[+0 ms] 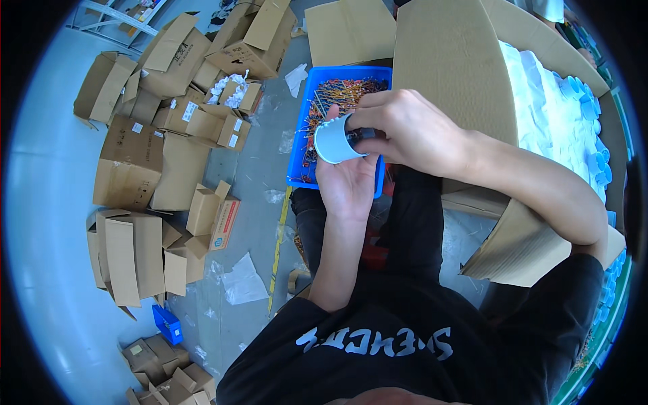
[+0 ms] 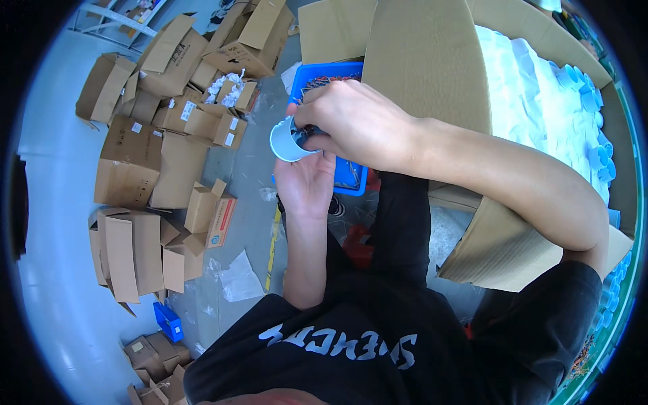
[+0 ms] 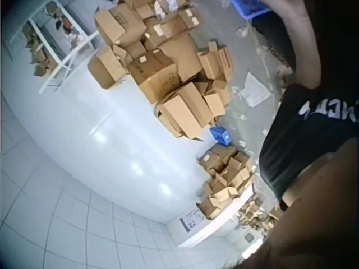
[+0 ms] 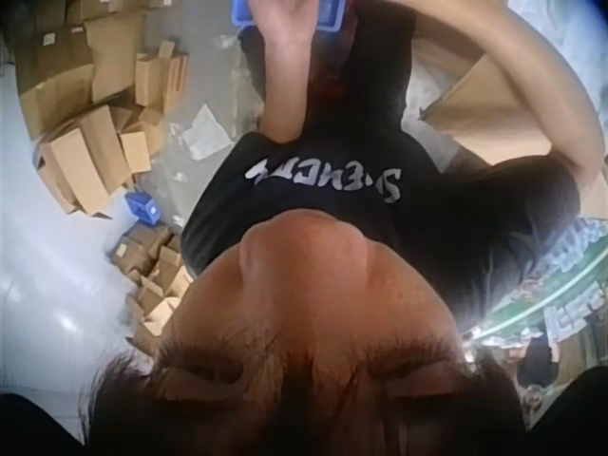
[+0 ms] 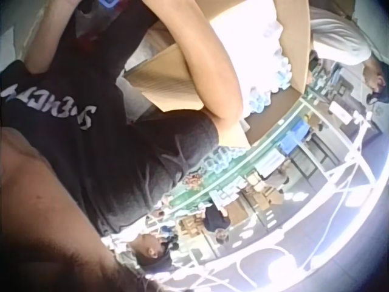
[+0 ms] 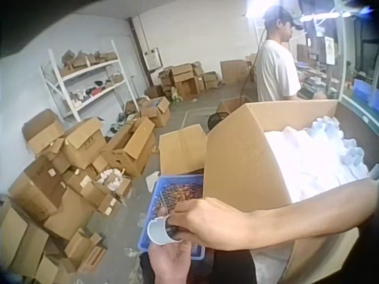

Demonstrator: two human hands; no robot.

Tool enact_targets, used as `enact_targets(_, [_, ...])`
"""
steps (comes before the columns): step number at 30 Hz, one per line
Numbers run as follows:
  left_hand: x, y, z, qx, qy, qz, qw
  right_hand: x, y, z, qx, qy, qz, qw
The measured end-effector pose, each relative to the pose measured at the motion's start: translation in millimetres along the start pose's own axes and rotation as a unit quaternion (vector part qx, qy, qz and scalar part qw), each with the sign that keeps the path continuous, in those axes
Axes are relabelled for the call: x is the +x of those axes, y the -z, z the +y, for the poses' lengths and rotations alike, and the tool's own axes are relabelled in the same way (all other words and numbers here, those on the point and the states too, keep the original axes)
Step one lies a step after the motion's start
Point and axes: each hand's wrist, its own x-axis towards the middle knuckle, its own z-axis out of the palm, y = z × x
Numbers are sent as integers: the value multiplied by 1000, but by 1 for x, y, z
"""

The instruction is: Manually assemble electronic components by inserting internal modules into plastic housings.

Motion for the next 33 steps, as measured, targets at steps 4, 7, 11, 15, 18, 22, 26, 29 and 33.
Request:
enact_targets(4, [0, 5, 3, 52, -4, 46, 998, 0, -4, 1, -5, 9, -19, 1000])
enact_targets(7, [-2, 4, 2, 52, 5, 63, 997, 1, -3, -1, 9, -15, -29, 999])
enact_targets(11, [-1, -3, 2, 66, -39, 95, 992, 2, 0, -8, 64, -60, -53, 995])
enact_targets(15, [-1, -5, 10, 88, -72, 70, 991, 1, -3, -2, 71, 11, -11, 997])
enact_targets(18, [-2, -1, 14, 101, -56, 29, 993, 1, -5, 2, 57, 22, -6, 998])
enact_targets(22, [-2, 1, 16, 94, -54, 17, 994, 1, -7, 2, 43, 37, -10, 998])
enact_targets(26, [-4, -2, 10, 39, -40, -17, 998, 0, -6, 1, 42, 25, -12, 999])
enact_targets(29, [-2, 1, 6, 46, -43, 5, 998, 0, -5, 0, 43, 20, -13, 999])
enact_targets(33, [-1, 4, 6, 25, -39, 23, 999, 0, -5, -4, 25, 16, -27, 999])
